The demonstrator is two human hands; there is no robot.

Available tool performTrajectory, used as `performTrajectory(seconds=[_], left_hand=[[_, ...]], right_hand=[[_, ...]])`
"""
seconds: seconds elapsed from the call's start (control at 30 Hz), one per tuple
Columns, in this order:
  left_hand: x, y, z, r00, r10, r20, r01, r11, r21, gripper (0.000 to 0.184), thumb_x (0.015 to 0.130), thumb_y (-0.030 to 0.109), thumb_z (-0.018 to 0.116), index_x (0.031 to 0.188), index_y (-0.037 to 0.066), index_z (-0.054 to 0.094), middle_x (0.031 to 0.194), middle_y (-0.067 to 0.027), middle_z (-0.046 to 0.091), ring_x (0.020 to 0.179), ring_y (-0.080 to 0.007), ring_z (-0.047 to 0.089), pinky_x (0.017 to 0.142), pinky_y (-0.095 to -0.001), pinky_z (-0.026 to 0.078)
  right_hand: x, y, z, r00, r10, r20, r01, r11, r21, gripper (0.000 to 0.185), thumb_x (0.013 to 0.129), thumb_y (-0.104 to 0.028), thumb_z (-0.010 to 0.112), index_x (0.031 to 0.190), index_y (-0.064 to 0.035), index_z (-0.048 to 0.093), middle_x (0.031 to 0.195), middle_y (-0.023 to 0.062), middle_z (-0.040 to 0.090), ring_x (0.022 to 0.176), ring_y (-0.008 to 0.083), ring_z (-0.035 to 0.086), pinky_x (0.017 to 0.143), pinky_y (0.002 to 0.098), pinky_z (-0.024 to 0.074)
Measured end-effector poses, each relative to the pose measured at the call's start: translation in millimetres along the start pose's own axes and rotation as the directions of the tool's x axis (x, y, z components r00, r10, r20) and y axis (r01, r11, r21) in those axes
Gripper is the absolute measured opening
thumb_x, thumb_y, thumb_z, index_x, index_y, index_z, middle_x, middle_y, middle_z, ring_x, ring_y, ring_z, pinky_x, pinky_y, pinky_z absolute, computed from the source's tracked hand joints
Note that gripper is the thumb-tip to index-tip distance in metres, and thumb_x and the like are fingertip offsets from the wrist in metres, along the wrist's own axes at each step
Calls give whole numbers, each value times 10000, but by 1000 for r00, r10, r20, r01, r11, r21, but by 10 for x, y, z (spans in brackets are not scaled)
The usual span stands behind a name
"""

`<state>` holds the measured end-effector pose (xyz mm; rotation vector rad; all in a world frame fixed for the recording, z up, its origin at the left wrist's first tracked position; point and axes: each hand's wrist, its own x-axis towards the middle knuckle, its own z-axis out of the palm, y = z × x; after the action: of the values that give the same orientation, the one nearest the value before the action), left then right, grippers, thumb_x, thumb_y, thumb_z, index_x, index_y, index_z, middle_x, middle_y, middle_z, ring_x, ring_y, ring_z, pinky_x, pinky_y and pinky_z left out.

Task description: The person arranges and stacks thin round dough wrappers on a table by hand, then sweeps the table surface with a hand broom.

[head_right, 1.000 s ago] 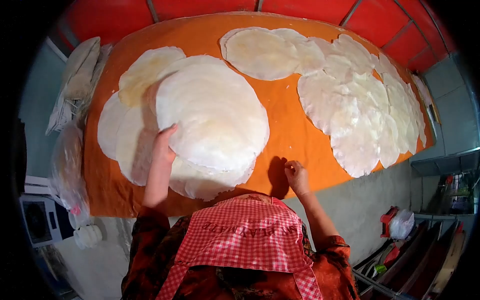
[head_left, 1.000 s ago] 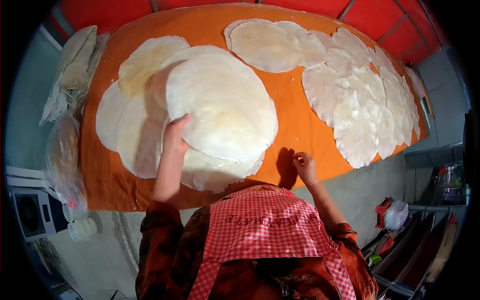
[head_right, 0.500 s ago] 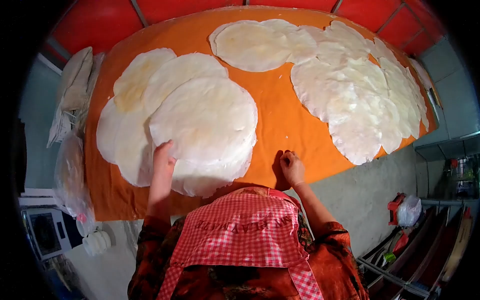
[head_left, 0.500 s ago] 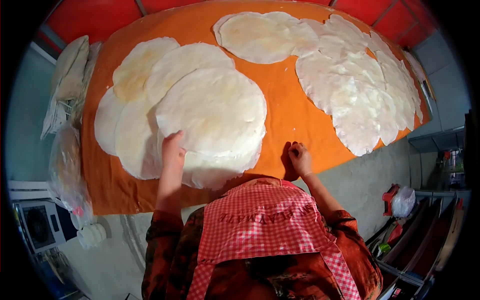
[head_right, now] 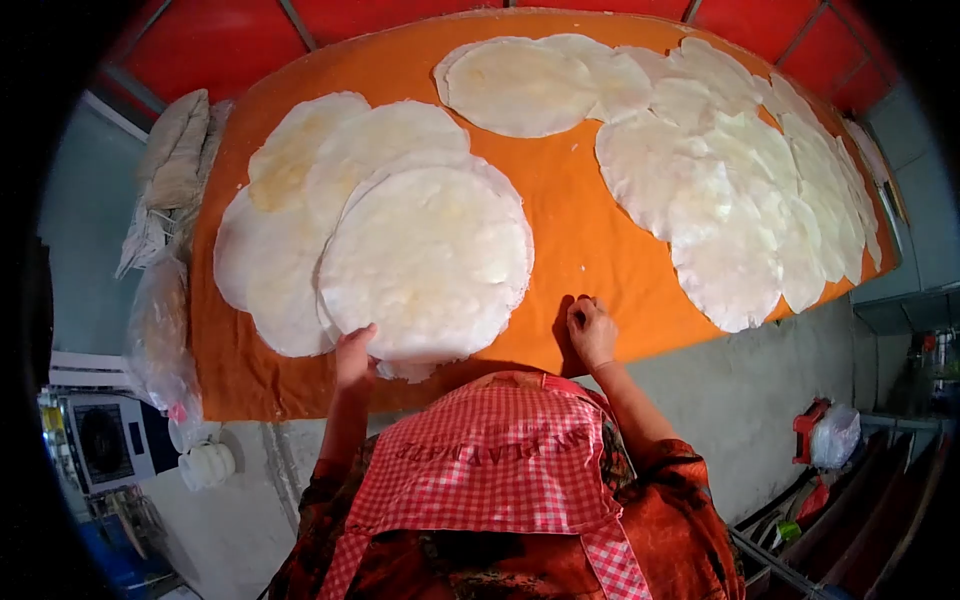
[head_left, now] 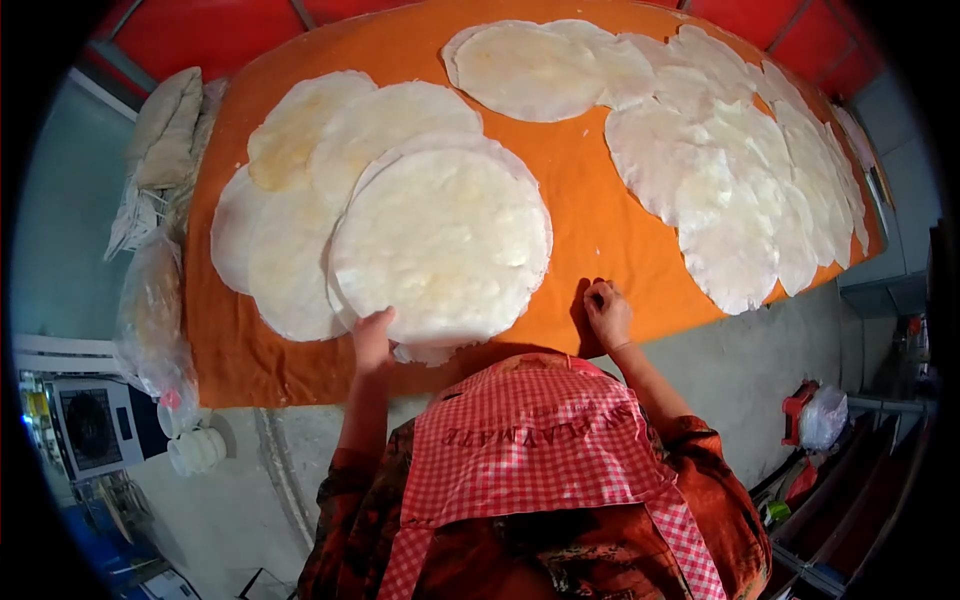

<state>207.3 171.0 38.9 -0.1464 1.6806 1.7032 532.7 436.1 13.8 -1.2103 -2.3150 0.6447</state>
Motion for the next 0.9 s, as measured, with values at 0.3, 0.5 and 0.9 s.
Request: performTrajectory(seconds=[0.3, 0.5, 0.9], left_hand=[[-160, 333, 404, 1000, 10, 18, -9, 998, -58, 114, 828, 173, 658, 899, 116, 590, 957, -13, 582, 874, -159, 529, 665, -358, 449], [-329, 511, 696, 988, 106, 113, -87, 983, -160, 280, 884, 271, 640, 1092, 113, 538, 1035, -33, 571, 900, -192, 560, 711, -377, 482], [346, 159, 88, 996, 40, -82, -52, 985, -163, 433, 879, 131, 600, 1267, 45, 426, 1138, -72, 517, 941, -187, 542, 789, -346, 512]], right_hand=[[293, -1379, -220, 817, -552, 167, 462, 801, 381, 472, 774, -277, 737, 1146, -23, 594, 1124, 177, 608, 1044, 355, 581, 863, 404, 491], [302, -2287, 369, 672, -709, 214, 717, 695, 56, 674, 763, -187, 668, 1385, -102, 424, 1248, 165, 559, 1070, 330, 585, 853, 402, 513], [970, -2956, -309, 559, -827, -61, 808, 560, -182, 346, 724, -98, 580, 1069, -82, 600, 944, 64, 626, 773, 236, 628, 568, 349, 521]])
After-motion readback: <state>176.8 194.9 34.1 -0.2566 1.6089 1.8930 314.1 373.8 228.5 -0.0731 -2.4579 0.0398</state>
